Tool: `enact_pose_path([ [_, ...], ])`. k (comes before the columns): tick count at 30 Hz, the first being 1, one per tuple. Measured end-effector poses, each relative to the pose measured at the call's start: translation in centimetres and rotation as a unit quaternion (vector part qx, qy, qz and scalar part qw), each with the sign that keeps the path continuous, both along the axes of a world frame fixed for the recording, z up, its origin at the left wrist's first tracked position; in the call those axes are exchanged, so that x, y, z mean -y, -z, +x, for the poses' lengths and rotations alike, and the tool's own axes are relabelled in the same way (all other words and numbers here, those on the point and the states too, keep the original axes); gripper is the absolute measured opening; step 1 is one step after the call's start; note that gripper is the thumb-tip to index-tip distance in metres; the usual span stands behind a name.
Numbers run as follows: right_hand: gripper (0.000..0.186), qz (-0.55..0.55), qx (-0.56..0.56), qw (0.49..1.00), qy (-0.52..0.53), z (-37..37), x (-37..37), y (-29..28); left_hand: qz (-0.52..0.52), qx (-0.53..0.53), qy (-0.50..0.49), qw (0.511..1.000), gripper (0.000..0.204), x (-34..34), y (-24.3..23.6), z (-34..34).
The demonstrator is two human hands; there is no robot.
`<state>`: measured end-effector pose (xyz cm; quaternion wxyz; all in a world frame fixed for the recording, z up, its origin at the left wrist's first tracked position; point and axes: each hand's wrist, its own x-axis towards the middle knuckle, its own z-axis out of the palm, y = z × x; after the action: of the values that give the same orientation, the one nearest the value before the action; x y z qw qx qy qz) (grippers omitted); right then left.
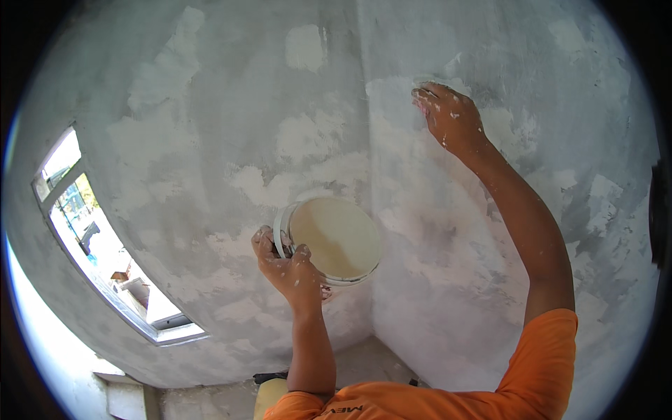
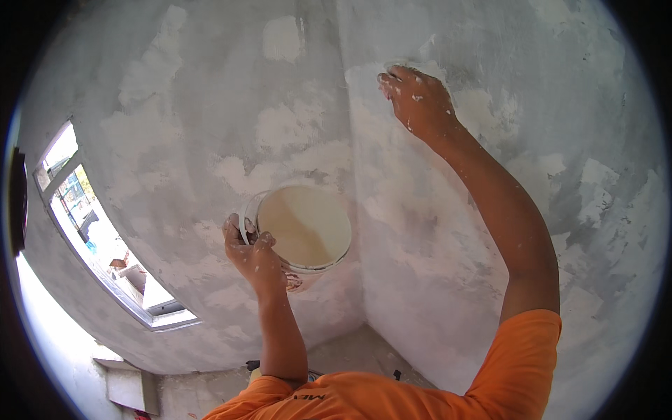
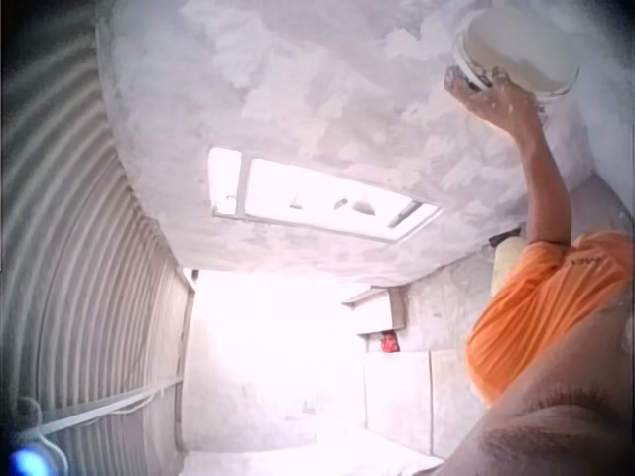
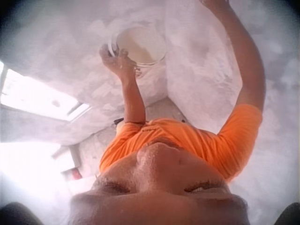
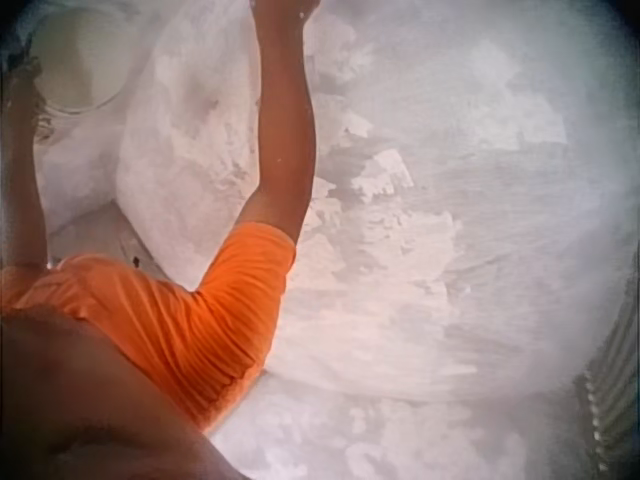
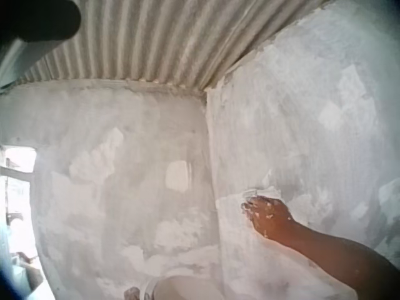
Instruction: The person applies plaster to an interior wall corner using a brush, dipping the brush into a bucket of plaster mixture and spreading it onto the wall and ceiling joints.
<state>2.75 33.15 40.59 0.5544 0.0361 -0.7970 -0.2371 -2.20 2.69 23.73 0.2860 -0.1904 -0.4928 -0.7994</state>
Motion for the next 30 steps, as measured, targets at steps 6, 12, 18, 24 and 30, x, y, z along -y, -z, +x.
enact_pose_path([
  [6, 0.024, 0.213, 0.119, 0.970, -0.012, -1.1, -4.4, 11.9, 0.019, -0.011, 0.016, 1.000, 0.038, -1.5, 0.8, -0.3],
  [12, 0.022, -0.110, 0.368, 0.922, 0.043, 0.5, -0.7, 8.0, 0.049, 0.013, 0.016, 0.999, 0.037, -2.8, -0.2, 1.1],
  [18, 0.025, -0.075, 0.096, 0.991, 0.051, 3.3, -1.2, -4.1, 0.043, 0.067, 0.062, 0.995, 0.042, -2.1, -0.7, 2.5],
  [24, 0.029, 0.306, 0.118, 0.934, 0.142, 2.5, -5.7, 4.2, 0.023, 0.039, 0.023, 0.999, 0.038, -3.0, -0.3, 2.3],
  [30, 0.025, -0.021, 0.345, 0.938, 0.030, 2.5, -0.8, 5.1, 0.020, 0.022, 0.031, 0.999, 0.037, -3.1, -0.8, 2.8],
])
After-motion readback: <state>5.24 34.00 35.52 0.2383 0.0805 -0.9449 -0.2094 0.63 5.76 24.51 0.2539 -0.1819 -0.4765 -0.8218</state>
